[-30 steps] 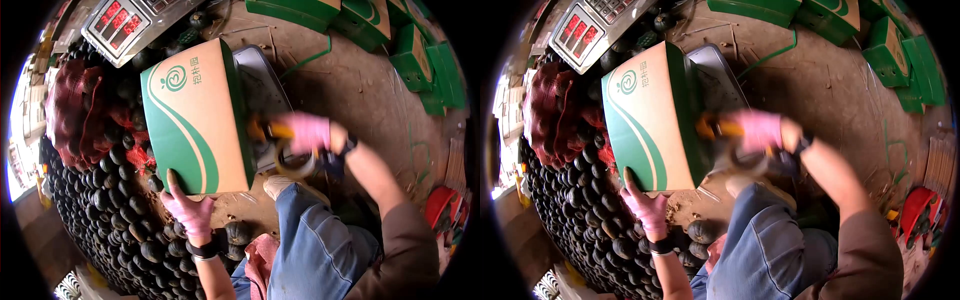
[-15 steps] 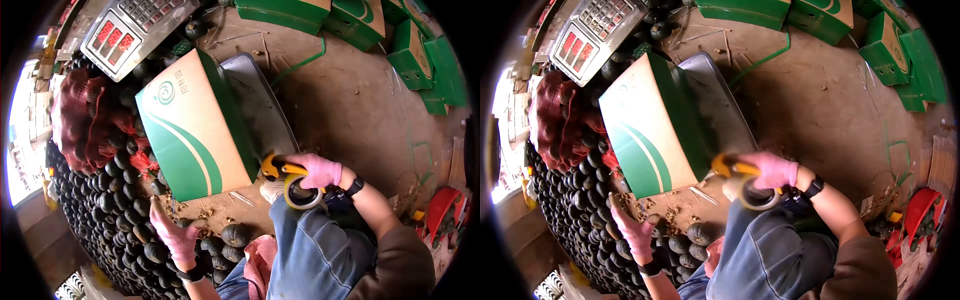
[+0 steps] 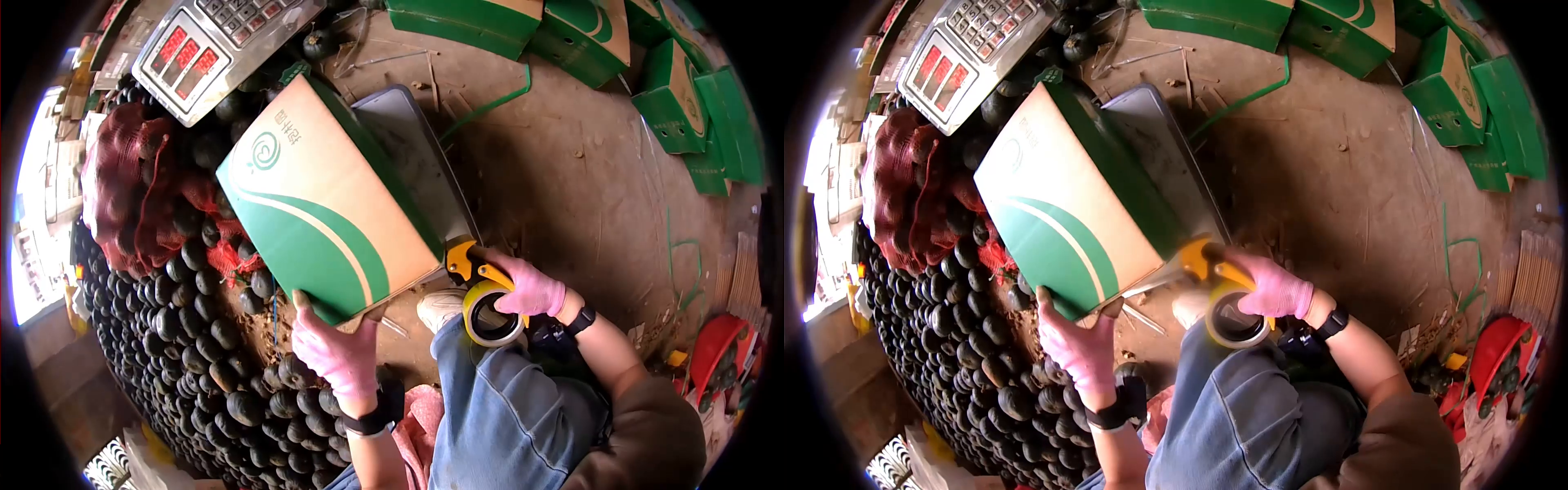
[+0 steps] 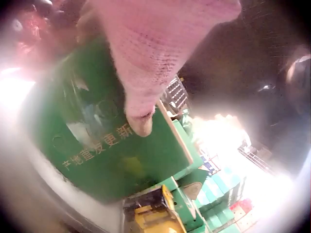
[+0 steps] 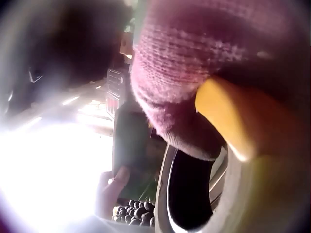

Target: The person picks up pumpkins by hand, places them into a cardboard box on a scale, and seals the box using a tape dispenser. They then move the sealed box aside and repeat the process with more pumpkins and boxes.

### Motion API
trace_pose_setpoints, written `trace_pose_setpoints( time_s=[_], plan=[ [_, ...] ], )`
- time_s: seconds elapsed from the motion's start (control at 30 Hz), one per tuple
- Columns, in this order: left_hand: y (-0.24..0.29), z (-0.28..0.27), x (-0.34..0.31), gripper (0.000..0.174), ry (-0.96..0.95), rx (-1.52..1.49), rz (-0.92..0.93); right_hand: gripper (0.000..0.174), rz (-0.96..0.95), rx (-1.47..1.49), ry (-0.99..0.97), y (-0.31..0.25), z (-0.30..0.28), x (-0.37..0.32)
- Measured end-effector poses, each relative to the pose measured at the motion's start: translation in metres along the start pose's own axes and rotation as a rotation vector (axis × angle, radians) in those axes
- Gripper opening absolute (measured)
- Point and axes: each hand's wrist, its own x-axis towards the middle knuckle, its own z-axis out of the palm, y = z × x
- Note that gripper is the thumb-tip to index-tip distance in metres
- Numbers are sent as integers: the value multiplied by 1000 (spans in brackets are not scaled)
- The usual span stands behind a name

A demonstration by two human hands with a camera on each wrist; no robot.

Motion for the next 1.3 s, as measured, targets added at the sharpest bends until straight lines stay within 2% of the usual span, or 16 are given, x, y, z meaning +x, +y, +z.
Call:
trace_pose_setpoints(
  time_s=[0.13, 0.2, 0.27, 0.33, 0.4, 0.47, 0.53, 0.67, 0.73, 0.77, 0.87, 0.97, 1.07, 1.13, 1.2, 1.3],
  plan=[
    [16, -7, -18, 114, -160, -433, 199, 92, -167, -18, 329, 10, -23, 5],
    [7, -3, -11, 99, -409, -409, 398, 93, -130, -168, 330, -20, -61, 33],
    [9, -13, 44, 80, -196, 12, 641, 94, 2, -187, 333, -52, -84, 56],
    [29, -3, 87, 73, 51, 46, 747, 94, -51, -155, 391, -70, -89, 78],
    [52, 12, 99, 85, -59, 70, 673, 93, -101, -170, 372, -74, -95, 83],
    [79, 17, 102, 90, -98, 75, 536, 90, 35, 334, 117, -64, -83, 39],
    [98, 13, 104, 100, -197, 135, 454, 92, -273, -298, 7, -30, -59, 19],
    [108, 20, 129, 102, -161, 29, 522, 74, -27, -346, 157, -36, -21, 39],
    [124, 32, 167, 107, -165, -34, 393, 68, 58, -444, 468, -45, 12, 44],
    [131, 34, 191, 109, -212, -80, 337, 61, -229, -803, 566, -22, 18, 53],
    [154, 23, 238, 109, -392, -112, 197, 45, -490, -1280, 264, -48, 29, 74],
    [151, 19, 240, 102, -385, -195, 194, 42, -444, -1097, -41, -89, 21, 74],
    [138, 27, 204, 91, -288, -255, 467, 44, -254, -1216, -326, -144, -25, 23],
    [113, 11, 162, 90, -339, -304, 748, 40, -104, -1077, -216, -204, -41, -18],
    [87, 14, 111, 78, -311, -358, 1031, 60, -235, -1175, -8, -237, -44, -43],
    [34, 3, 51, 32, -399, -559, 1203, 62, -590, -1271, 194, -245, 5, -16]
  ],
)
